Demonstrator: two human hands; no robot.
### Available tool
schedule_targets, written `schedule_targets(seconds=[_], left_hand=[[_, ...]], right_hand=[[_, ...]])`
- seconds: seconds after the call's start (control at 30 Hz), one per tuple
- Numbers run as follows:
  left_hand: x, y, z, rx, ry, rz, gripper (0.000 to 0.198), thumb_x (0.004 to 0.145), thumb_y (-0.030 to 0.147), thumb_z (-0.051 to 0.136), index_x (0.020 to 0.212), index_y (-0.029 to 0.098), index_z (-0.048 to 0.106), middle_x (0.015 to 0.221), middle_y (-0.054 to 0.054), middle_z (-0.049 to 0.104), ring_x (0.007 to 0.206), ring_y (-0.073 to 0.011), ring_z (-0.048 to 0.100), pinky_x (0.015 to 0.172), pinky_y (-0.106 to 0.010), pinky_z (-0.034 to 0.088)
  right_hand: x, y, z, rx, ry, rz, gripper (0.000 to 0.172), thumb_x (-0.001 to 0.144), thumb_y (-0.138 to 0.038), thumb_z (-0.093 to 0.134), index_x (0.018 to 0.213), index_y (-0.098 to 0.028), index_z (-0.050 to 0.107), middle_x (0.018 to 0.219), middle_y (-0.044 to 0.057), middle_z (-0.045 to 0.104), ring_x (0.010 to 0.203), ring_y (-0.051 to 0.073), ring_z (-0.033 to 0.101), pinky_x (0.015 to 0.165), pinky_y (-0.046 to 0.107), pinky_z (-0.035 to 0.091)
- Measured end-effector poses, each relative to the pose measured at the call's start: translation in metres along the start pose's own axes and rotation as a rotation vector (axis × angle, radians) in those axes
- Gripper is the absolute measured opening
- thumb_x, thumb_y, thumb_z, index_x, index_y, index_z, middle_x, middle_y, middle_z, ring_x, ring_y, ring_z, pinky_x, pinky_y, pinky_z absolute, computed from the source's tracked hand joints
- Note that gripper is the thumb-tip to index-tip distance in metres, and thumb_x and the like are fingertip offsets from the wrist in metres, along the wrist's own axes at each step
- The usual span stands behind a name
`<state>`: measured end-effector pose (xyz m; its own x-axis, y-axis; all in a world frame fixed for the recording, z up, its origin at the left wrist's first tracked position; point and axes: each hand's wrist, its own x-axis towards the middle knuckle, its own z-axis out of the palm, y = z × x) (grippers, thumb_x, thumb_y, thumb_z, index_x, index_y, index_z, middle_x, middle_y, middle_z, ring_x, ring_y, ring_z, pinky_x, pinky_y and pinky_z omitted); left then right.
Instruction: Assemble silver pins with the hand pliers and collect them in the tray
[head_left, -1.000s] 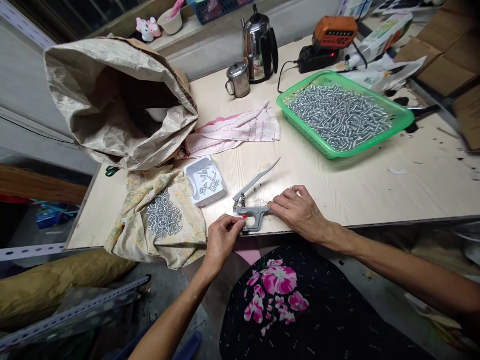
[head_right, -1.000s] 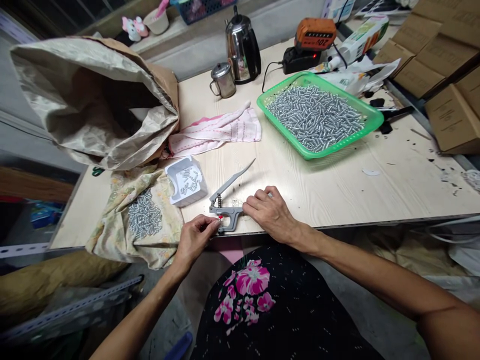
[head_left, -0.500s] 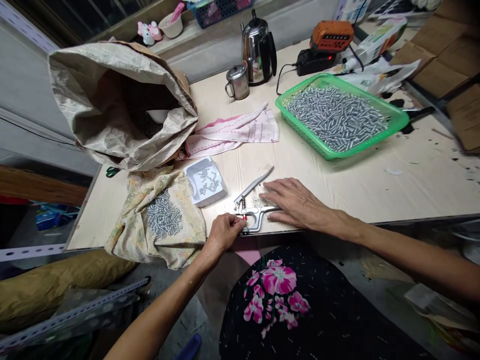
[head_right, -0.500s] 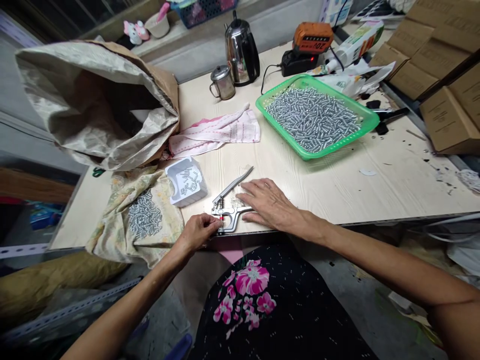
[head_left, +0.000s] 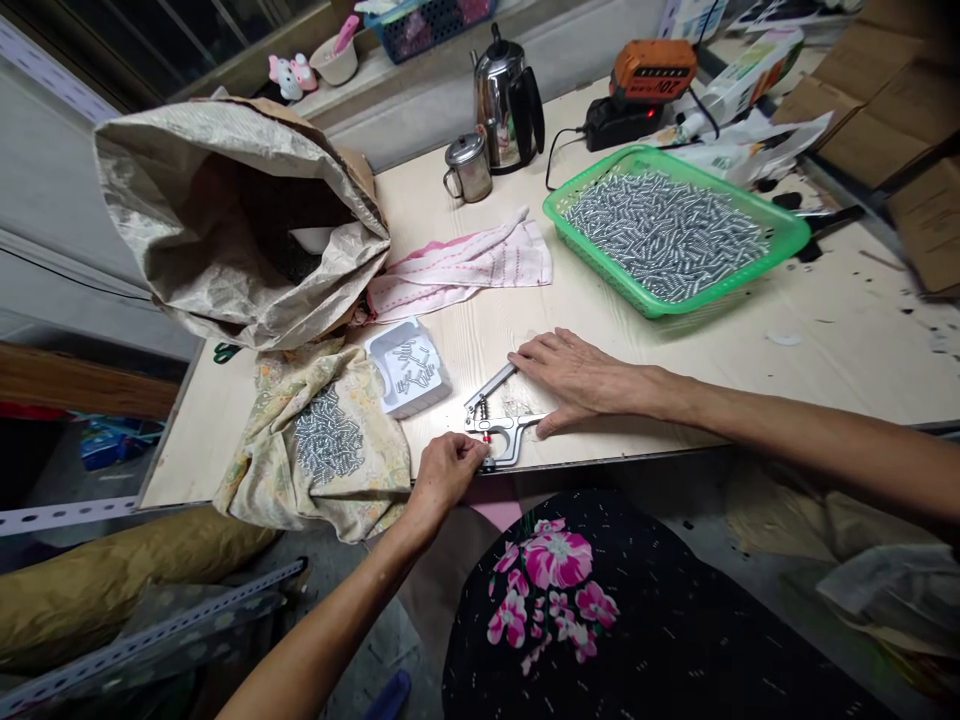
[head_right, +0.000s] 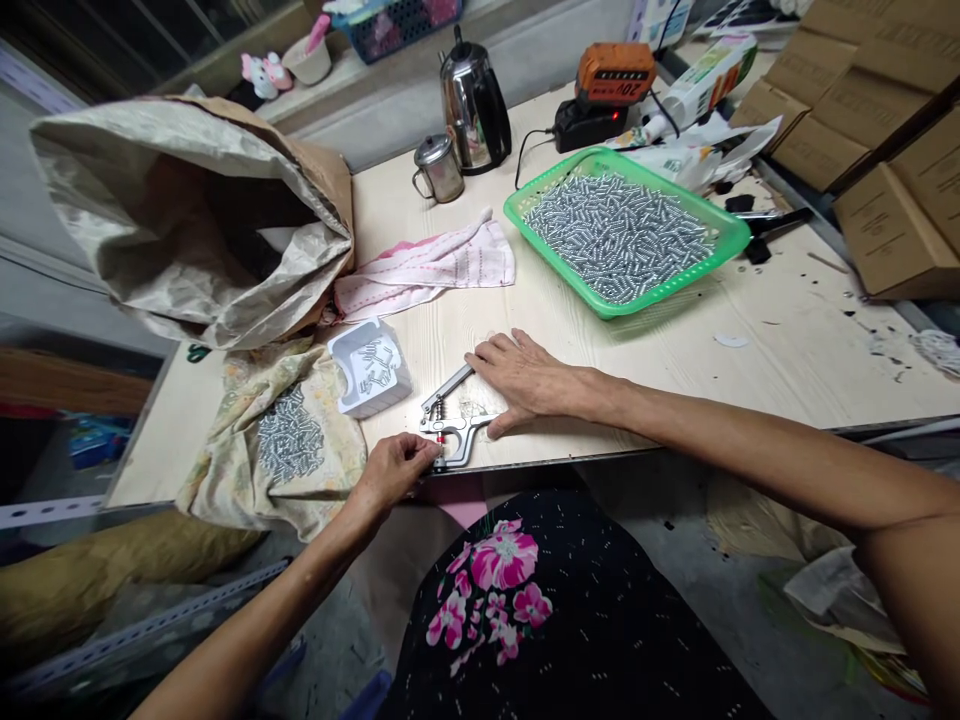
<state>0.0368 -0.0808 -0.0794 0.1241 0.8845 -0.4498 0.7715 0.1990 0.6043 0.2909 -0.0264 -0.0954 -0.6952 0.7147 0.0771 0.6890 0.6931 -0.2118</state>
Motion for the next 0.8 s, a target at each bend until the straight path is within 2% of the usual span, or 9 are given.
schedule_targets(seconds=[0.13,0.3,0.4,0.47,0.5,0.57,0.63,0.73,0.8], left_hand=[[0.003,-0.003,0.000,0.000,0.003,-0.004,0.029,0.077,0.041,0.062,0.067,0.015,0.069,0.059,-0.001,0.062,0.060,-0.0160,0.057,0.053,-0.023,0.034],[-0.002,-0.007,0.002,0.059,0.024,0.031,0.027,0.083,0.038,0.062,0.068,0.016,0.067,0.060,-0.001,0.060,0.062,-0.0171,0.059,0.058,-0.026,0.041],[-0.013,-0.006,0.010,0.163,0.220,0.231,0.021,0.089,0.033,0.060,0.080,0.016,0.067,0.080,-0.006,0.063,0.077,-0.0202,0.062,0.072,-0.032,0.050],[-0.015,-0.001,0.017,0.240,0.338,0.436,0.018,0.092,0.031,0.059,0.101,0.016,0.065,0.101,-0.011,0.063,0.096,-0.0242,0.062,0.086,-0.038,0.052],[-0.013,0.004,0.021,0.285,0.352,0.528,0.025,0.092,0.031,0.061,0.112,0.016,0.062,0.113,-0.014,0.062,0.106,-0.0270,0.059,0.093,-0.042,0.050],[-0.004,0.015,0.025,0.379,0.305,0.663,0.047,0.090,0.030,0.065,0.131,0.014,0.050,0.135,-0.020,0.053,0.126,-0.0327,0.049,0.105,-0.049,0.044],[0.011,0.026,0.025,0.448,0.216,0.724,0.060,0.089,0.029,0.064,0.142,0.013,0.039,0.146,-0.021,0.045,0.135,-0.0344,0.042,0.110,-0.052,0.039],[0.029,0.039,0.020,0.527,0.076,0.719,0.067,0.089,0.025,0.061,0.147,0.016,0.030,0.140,-0.017,0.051,0.126,-0.0313,0.049,0.106,-0.049,0.043],[0.034,0.045,0.017,0.597,0.034,0.701,0.070,0.086,0.025,0.063,0.147,0.014,0.030,0.134,-0.016,0.054,0.119,-0.0308,0.051,0.102,-0.047,0.046]], right_hand=[[0.001,-0.004,-0.005,-0.033,-0.005,-0.011,0.073,0.077,-0.069,0.066,0.121,-0.013,0.053,0.116,0.018,0.058,0.103,0.032,0.048,0.089,0.046,0.037],[-0.003,-0.010,-0.004,-0.026,-0.010,0.016,0.056,0.081,-0.057,0.071,0.113,-0.014,0.056,0.110,0.014,0.058,0.098,0.029,0.046,0.080,0.039,0.035],[-0.007,-0.013,-0.001,0.002,-0.001,0.027,0.049,0.084,-0.050,0.070,0.114,-0.014,0.056,0.110,0.013,0.057,0.098,0.028,0.047,0.080,0.038,0.035],[-0.008,-0.014,0.001,0.020,0.008,0.028,0.047,0.086,-0.048,0.069,0.114,-0.014,0.055,0.110,0.013,0.057,0.099,0.027,0.047,0.081,0.037,0.036],[-0.008,-0.015,0.001,0.026,0.009,0.028,0.046,0.086,-0.048,0.069,0.115,-0.014,0.055,0.110,0.013,0.057,0.099,0.027,0.048,0.081,0.038,0.037],[-0.009,-0.015,0.003,0.034,0.010,0.035,0.047,0.087,-0.048,0.068,0.115,-0.013,0.055,0.111,0.014,0.056,0.100,0.027,0.048,0.083,0.038,0.038],[-0.010,-0.014,0.004,0.046,0.016,0.036,0.048,0.087,-0.050,0.066,0.116,-0.013,0.055,0.112,0.014,0.056,0.100,0.027,0.048,0.084,0.039,0.040],[-0.014,-0.011,0.002,0.076,0.012,0.030,0.056,0.083,-0.049,0.070,0.121,-0.013,0.053,0.113,0.015,0.056,0.098,0.027,0.049,0.083,0.040,0.042],[-0.017,-0.009,-0.002,0.083,-0.001,0.062,0.060,0.078,-0.048,0.074,0.123,-0.013,0.053,0.114,0.014,0.057,0.098,0.027,0.050,0.082,0.039,0.043]])
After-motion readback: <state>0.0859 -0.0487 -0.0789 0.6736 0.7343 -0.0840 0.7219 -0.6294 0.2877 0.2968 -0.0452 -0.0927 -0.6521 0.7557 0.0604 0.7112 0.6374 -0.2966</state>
